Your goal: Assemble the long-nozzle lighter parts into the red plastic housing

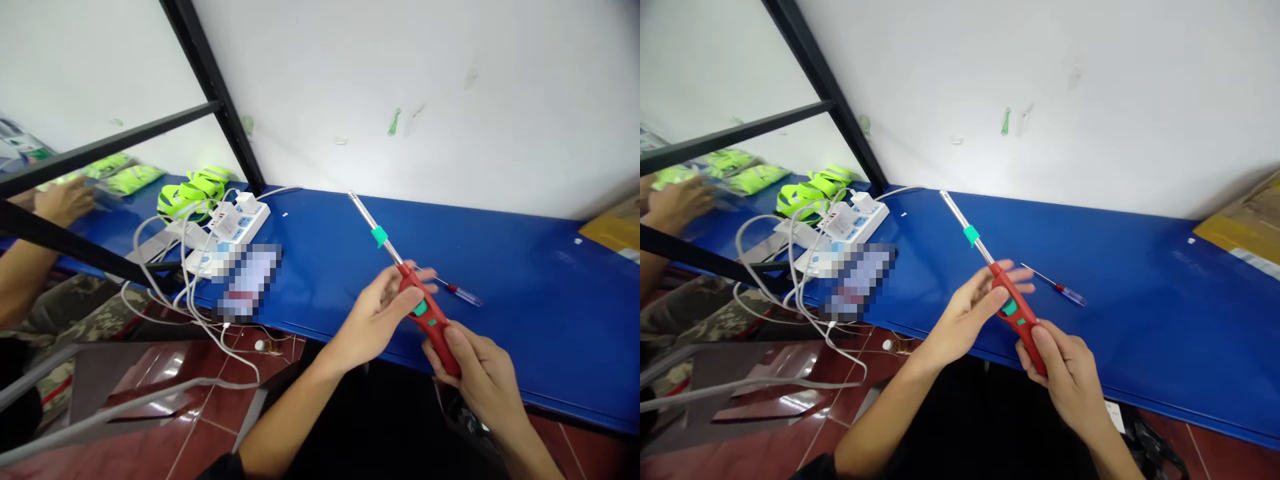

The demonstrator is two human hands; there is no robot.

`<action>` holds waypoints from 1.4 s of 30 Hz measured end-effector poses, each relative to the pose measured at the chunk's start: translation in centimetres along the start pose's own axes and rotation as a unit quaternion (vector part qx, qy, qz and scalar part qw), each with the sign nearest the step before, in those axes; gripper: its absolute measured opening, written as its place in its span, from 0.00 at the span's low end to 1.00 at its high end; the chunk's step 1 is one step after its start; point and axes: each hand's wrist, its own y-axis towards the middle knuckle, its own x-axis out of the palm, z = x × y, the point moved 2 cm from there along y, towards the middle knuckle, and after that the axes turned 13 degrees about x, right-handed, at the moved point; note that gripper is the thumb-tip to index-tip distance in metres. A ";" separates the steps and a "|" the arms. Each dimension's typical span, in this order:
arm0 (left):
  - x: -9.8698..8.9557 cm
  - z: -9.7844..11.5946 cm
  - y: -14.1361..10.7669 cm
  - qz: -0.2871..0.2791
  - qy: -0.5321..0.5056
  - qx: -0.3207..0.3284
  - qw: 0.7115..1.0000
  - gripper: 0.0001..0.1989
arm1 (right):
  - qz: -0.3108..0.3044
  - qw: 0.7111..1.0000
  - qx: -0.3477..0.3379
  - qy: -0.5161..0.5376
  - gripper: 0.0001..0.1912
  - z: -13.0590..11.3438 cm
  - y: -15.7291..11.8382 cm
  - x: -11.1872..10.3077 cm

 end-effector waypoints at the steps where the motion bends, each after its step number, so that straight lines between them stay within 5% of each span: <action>1: -0.6 0.3 0.1 0.023 0.003 0.027 0.999 0.28 | -0.010 1.000 -0.007 -0.001 0.27 0.0 0.0 0.1; 4: -2.6 1.4 1.0 0.090 0.015 0.114 0.989 0.28 | -0.035 0.999 -0.020 -0.010 0.27 -0.1 0.2 0.5; 8: -3.6 1.7 1.8 0.104 0.074 0.121 0.984 0.18 | -0.053 0.998 -0.007 -0.012 0.26 -0.3 0.4 0.7; 18: -0.7 -0.7 -0.4 0.101 0.088 0.068 0.989 0.12 | -0.074 0.997 -0.011 -0.013 0.26 -0.3 0.7 0.7; 23: -0.6 -0.6 -0.5 0.068 0.083 0.066 0.992 0.12 | 0.005 0.991 -0.089 -0.099 0.22 -0.3 0.1 0.7; 28: -0.6 0.3 -0.8 0.027 0.064 0.052 0.996 0.11 | 0.102 0.959 -0.175 -0.199 0.18 -0.6 -0.9 1.1; 33: -0.3 0.2 -1.4 -0.006 0.023 0.039 0.999 0.10 | 0.121 0.935 -0.222 -0.249 0.19 -0.5 -1.2 1.4; 39: 1.4 -2.8 -2.5 0.040 -0.036 0.015 0.998 0.15 | 0.196 0.862 -0.291 -0.367 0.21 -0.8 -0.8 1.7; 42: 1.8 -3.0 -2.2 0.056 -0.027 0.018 0.998 0.16 | 0.162 0.827 -0.308 -0.442 0.22 -0.9 -1.4 1.4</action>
